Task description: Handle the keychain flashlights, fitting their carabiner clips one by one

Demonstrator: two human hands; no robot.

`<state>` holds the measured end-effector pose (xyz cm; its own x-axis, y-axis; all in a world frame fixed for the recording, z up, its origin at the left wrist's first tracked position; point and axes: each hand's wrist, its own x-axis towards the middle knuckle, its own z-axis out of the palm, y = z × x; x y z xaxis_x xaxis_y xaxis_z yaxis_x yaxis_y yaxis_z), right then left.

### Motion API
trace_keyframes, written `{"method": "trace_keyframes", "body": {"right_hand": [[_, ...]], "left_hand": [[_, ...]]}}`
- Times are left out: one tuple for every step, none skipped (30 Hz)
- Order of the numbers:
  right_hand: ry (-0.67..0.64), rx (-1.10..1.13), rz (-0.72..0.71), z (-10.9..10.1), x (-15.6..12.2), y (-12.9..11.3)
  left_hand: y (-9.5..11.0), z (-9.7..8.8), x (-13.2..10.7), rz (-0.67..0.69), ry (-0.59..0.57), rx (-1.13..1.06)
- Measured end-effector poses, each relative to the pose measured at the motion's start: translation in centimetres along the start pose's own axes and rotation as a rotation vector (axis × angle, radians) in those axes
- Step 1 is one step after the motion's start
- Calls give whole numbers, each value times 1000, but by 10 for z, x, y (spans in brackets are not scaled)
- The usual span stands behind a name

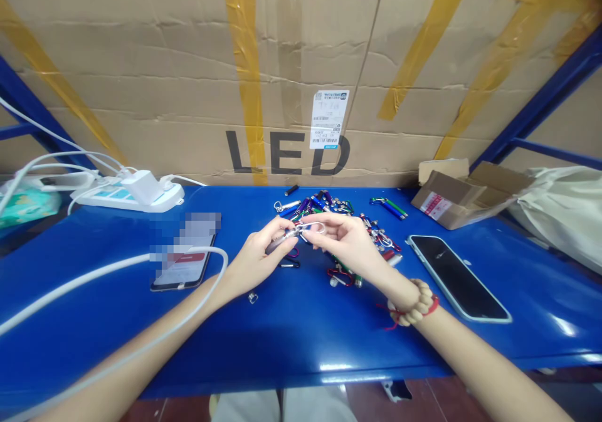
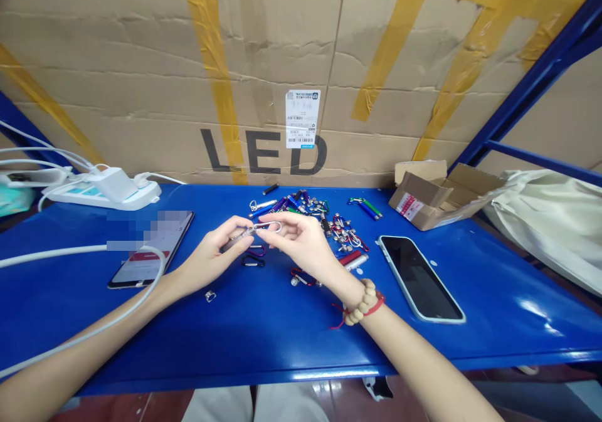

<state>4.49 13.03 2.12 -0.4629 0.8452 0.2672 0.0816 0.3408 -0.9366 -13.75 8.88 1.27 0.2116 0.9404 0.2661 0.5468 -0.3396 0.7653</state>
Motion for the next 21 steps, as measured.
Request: {"method": "trace_keyframes", "body": {"right_hand": [[-3, 0, 0, 0, 0, 0], [-3, -27, -9, 0, 0, 0], [-5, -81, -33, 0, 0, 1], [-10, -154, -73, 0, -1, 1], [-18, -236, -125, 0, -1, 3], [-29, -317, -181, 0, -1, 4], [-46, -389, -235, 0, -2, 5], [-66, -450, -282, 0, -2, 6], [-81, -504, -320, -1, -2, 7], [-87, -555, -351, -1, -3, 7], [-92, -607, -376, -2, -3, 8], [-92, -656, -397, -2, -4, 8], [-92, -698, -414, -3, -4, 8], [-94, -733, -426, -3, -4, 8], [-96, -759, -437, -3, -4, 9], [-99, -777, -446, -3, -4, 9], [-102, -788, -454, -3, -4, 10], [-105, -794, -459, -3, -4, 11], [-109, -799, -464, -3, -4, 11], [-111, -803, -470, -3, -4, 12], [-110, -806, -476, -3, -4, 12]], "left_hand": [[0, 0, 0, -3, -7, 8], [0, 0, 0, -2, -10, 12], [0, 0, 0, 2, -9, 14], [0, 0, 0, 10, -4, 13], [0, -1, 0, 18, 1, 12], [0, -1, 0, 24, 6, 13], [-1, -1, 0, 29, 7, 17], [-1, -1, 0, 34, 4, 21], [-2, -1, 1, 39, 0, 26], [-3, 0, 1, 46, -2, 34], [-4, 0, 0, 53, -2, 44], [-6, 0, 0, 59, 1, 57], [-7, 1, 0, 63, 6, 73], [-8, 1, 0, 66, 15, 88], [-9, 1, 0, 68, 25, 102], [-10, 2, 0, 73, 34, 112], [-11, 2, 0, 80, 41, 119], [-11, 2, 0, 89, 47, 124], [-11, 2, 0, 99, 48, 129], [-11, 2, 0, 109, 46, 134], [-11, 1, 0, 116, 44, 140]]}}
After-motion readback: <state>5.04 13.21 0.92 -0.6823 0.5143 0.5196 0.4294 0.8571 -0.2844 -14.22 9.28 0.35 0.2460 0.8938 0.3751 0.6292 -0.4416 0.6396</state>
